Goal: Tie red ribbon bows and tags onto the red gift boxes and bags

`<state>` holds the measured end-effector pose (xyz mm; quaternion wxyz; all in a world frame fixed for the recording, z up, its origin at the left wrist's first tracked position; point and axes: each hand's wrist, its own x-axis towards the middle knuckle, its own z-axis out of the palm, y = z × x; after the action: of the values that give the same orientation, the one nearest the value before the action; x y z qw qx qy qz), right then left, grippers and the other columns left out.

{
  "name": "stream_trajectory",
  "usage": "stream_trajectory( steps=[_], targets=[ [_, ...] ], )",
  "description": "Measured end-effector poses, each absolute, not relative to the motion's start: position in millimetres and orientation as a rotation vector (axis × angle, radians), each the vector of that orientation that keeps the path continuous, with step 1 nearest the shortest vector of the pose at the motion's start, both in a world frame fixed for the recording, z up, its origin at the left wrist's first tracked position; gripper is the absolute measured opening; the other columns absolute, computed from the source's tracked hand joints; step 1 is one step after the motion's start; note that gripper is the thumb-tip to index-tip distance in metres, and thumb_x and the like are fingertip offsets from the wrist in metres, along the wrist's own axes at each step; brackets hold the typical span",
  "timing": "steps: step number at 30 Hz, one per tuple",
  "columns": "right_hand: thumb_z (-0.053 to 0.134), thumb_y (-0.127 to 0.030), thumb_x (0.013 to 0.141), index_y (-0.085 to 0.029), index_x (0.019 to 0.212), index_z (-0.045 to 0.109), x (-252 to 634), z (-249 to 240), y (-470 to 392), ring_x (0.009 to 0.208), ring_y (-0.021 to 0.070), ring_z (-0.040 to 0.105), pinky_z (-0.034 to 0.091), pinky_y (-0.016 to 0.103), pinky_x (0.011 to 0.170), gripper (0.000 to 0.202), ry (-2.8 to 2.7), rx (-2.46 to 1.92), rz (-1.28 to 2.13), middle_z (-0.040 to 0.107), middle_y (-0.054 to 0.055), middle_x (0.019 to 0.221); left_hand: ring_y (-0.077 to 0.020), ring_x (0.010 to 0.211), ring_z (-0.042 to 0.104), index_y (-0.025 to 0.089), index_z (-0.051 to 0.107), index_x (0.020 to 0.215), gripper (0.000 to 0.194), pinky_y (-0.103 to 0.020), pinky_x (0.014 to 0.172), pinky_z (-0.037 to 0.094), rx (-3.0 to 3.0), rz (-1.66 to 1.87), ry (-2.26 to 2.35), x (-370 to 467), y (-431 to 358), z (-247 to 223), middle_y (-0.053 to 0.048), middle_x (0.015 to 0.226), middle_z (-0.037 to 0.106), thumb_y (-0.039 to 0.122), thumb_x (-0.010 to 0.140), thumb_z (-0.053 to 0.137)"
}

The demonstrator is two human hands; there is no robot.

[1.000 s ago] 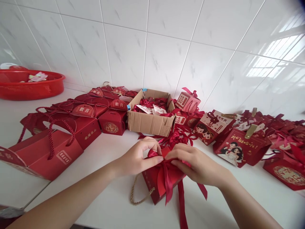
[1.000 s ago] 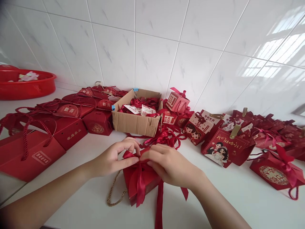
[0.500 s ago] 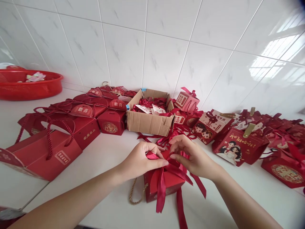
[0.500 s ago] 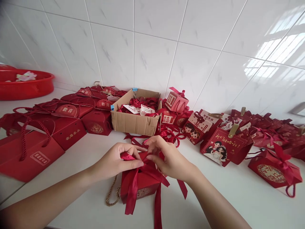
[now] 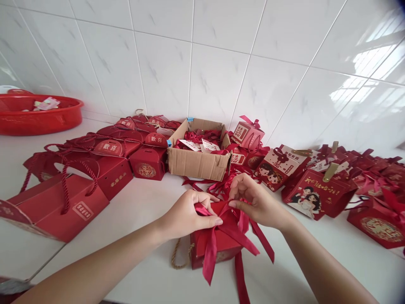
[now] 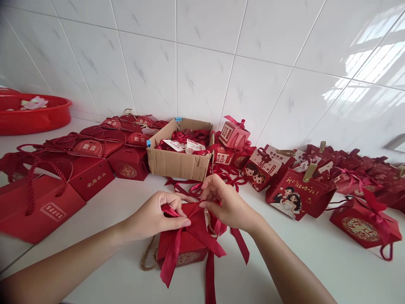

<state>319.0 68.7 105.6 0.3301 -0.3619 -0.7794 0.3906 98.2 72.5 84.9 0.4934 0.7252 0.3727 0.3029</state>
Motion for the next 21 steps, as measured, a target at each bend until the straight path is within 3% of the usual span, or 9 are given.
stream_trajectory(
  steps=[5,8,11,18,21],
  targets=[
    [0.059,-0.016,0.089,-0.022,0.104,0.043,325.4,106.3,69.3,0.074,0.01,0.055,0.047,0.025,0.067,0.023,-2.007,-0.859,1.214,0.056,-0.001,0.087,-0.0265,0.112,0.06,0.018,0.058,0.065,0.027,-0.037,0.093,0.044,1.717,0.72,0.894,93.2,74.8,88.0,-0.005,0.082,0.072,0.033,0.067,0.079],
    [0.059,-0.021,0.091,-0.022,0.111,0.043,328.8,108.2,69.3,0.074,0.0095,0.055,0.046,0.024,0.067,0.026,-1.964,-0.819,1.354,0.055,-0.001,0.089,-0.0235,0.095,0.064,0.017,0.059,0.066,0.027,-0.036,0.084,0.046,1.679,0.711,0.923,91.4,76.9,89.9,-0.006,0.09,0.071,0.037,0.071,0.077],
    [0.06,-0.027,0.091,-0.021,0.112,0.044,327.3,111.2,67.4,0.073,0.0096,0.053,0.045,0.024,0.065,0.027,-1.984,-0.898,1.393,0.055,-0.001,0.087,-0.0221,0.088,0.065,0.017,0.059,0.066,0.029,-0.034,0.08,0.047,1.63,0.702,0.923,92.6,76.4,89.6,-0.006,0.088,0.071,0.04,0.073,0.075],
    [0.058,-0.024,0.092,-0.02,0.106,0.045,320.1,115.7,61.0,0.064,0.0081,0.046,0.039,0.022,0.059,0.02,-2.064,-0.94,1.397,0.051,-0.005,0.074,-0.0268,0.115,0.06,0.019,0.055,0.057,0.032,-0.036,0.1,0.041,1.667,0.749,0.904,96.7,69.7,87.4,-0.005,0.074,0.074,0.035,0.069,0.079],
    [0.057,-0.023,0.092,-0.021,0.104,0.044,319.2,113.2,62.4,0.065,0.0084,0.045,0.038,0.022,0.06,0.018,-2.046,-0.936,1.341,0.051,-0.005,0.075,-0.0298,0.114,0.061,0.02,0.05,0.054,0.036,-0.038,0.096,0.044,1.694,0.729,0.911,96.7,68.5,86.9,-0.005,0.064,0.071,0.035,0.067,0.08]
  ],
)
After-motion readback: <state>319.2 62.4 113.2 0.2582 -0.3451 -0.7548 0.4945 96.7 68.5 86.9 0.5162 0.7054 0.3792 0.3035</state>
